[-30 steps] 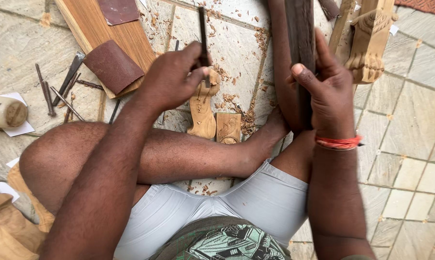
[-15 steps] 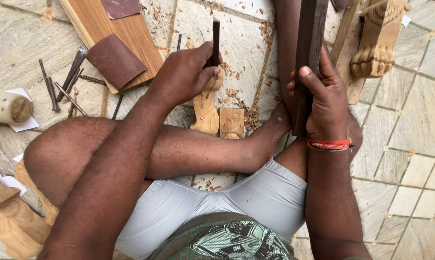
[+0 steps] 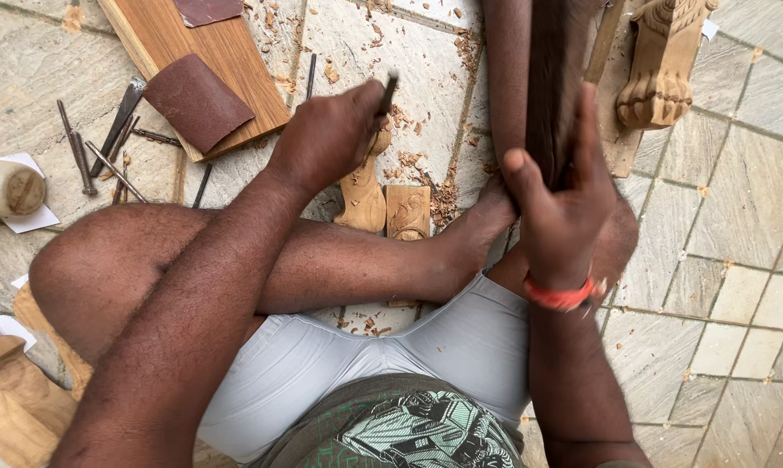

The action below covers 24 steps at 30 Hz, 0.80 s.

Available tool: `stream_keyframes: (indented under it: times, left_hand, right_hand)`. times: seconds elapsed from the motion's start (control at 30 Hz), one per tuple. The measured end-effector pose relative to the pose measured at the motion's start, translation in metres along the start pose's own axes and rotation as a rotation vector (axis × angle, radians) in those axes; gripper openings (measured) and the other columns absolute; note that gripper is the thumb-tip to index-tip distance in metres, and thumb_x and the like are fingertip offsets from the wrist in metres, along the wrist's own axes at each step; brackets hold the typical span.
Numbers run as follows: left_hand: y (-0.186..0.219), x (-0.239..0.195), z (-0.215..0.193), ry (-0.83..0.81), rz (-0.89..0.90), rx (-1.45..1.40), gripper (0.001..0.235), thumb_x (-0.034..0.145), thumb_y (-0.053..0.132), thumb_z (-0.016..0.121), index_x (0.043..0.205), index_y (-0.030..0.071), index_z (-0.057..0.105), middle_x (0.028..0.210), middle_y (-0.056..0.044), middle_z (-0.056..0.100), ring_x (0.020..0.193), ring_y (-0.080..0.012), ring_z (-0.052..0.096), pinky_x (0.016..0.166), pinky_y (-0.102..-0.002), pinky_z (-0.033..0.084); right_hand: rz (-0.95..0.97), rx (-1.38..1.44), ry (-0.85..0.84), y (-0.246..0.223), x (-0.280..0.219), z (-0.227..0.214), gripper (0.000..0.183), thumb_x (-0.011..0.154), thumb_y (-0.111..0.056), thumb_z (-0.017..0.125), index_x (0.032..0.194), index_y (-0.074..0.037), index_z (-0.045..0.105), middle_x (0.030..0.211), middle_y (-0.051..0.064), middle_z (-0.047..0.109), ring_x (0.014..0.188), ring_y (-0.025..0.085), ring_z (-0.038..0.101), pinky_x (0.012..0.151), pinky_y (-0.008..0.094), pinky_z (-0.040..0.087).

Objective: The person sits on the floor and carves a small wooden piece using a chisel and mallet. They repeatedly strike the chisel to shape the wood, occasionally pausing to inspect the edges and adjust their grip. The person also uses sandpaper to smooth the surface of the wooden piece.

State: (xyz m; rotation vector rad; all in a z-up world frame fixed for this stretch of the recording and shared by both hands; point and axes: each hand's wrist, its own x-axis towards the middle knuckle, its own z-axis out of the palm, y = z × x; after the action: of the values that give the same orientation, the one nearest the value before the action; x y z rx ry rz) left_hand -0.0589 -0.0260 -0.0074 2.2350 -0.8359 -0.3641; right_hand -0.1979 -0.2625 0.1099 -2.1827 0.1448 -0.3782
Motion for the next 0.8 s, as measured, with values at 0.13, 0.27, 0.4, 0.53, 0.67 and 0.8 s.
stream_keyframes:
  times: [0.13, 0.27, 0.4, 0.53, 0.67, 0.8]
  left_hand:
    - [-0.003, -0.012, 0.004, 0.008, 0.097, 0.094, 0.019, 0.108, 0.020, 0.064, 0.114, 0.007, 0.052, 0.079, -0.012, 0.070, 0.064, -0.0209, 0.073, 0.052, -0.031, 0.063]
    - [-0.005, -0.008, 0.002, 0.100, 0.244, 0.126, 0.018, 0.105, 0.013, 0.063, 0.120, 0.013, 0.054, 0.083, -0.008, 0.070, 0.070, -0.0186, 0.075, 0.058, -0.029, 0.065]
    - [-0.006, -0.015, 0.009, 0.120, 0.158, 0.121, 0.022, 0.103, 0.017, 0.069, 0.115, 0.008, 0.052, 0.082, -0.011, 0.070, 0.069, -0.0261, 0.074, 0.057, -0.040, 0.063]
    - [0.001, -0.015, 0.004, 0.086, 0.140, 0.185, 0.020, 0.102, 0.016, 0.069, 0.112, 0.009, 0.053, 0.083, -0.011, 0.070, 0.070, -0.0262, 0.074, 0.060, -0.041, 0.063]
    - [0.001, -0.016, 0.001, 0.106, 0.189, 0.164, 0.027, 0.100, 0.012, 0.066, 0.123, 0.006, 0.053, 0.077, -0.011, 0.067, 0.062, -0.0264, 0.070, 0.054, -0.040, 0.062]
    - [-0.004, -0.016, 0.013, 0.130, 0.235, 0.210, 0.016, 0.104, 0.012, 0.066, 0.110, 0.008, 0.051, 0.081, -0.010, 0.068, 0.065, -0.0227, 0.071, 0.054, -0.037, 0.062]
  right_hand:
    - [-0.259, -0.407, 0.081, -0.029, -0.016, 0.008, 0.075, 0.102, -0.010, 0.082, 0.160, -0.007, 0.034, 0.128, 0.016, 0.066, 0.103, 0.024, 0.068, 0.089, 0.035, 0.059]
    - [-0.262, -0.715, -0.210, -0.058, -0.008, 0.002, 0.076, 0.087, -0.014, 0.091, 0.151, -0.004, 0.051, 0.110, 0.016, 0.071, 0.083, 0.028, 0.068, 0.074, 0.044, 0.053]
    - [-0.274, -0.545, -0.102, -0.083, -0.015, -0.012, 0.075, 0.097, -0.015, 0.087, 0.157, -0.006, 0.042, 0.125, 0.019, 0.066, 0.108, 0.032, 0.070, 0.092, 0.045, 0.057]
    - [-0.165, -0.665, -0.302, -0.088, -0.014, -0.009, 0.079, 0.095, -0.014, 0.084, 0.160, -0.008, 0.039, 0.111, 0.016, 0.066, 0.096, 0.029, 0.068, 0.088, 0.043, 0.055]
    - [-0.023, -0.618, -0.385, -0.081, -0.018, -0.006, 0.085, 0.093, -0.013, 0.082, 0.162, -0.008, 0.032, 0.104, 0.013, 0.066, 0.091, 0.024, 0.066, 0.084, 0.037, 0.052]
    - [-0.157, -0.217, -0.130, -0.072, -0.032, -0.010, 0.088, 0.100, -0.002, 0.071, 0.168, -0.010, 0.016, 0.148, 0.028, 0.052, 0.132, 0.036, 0.059, 0.109, 0.043, 0.053]
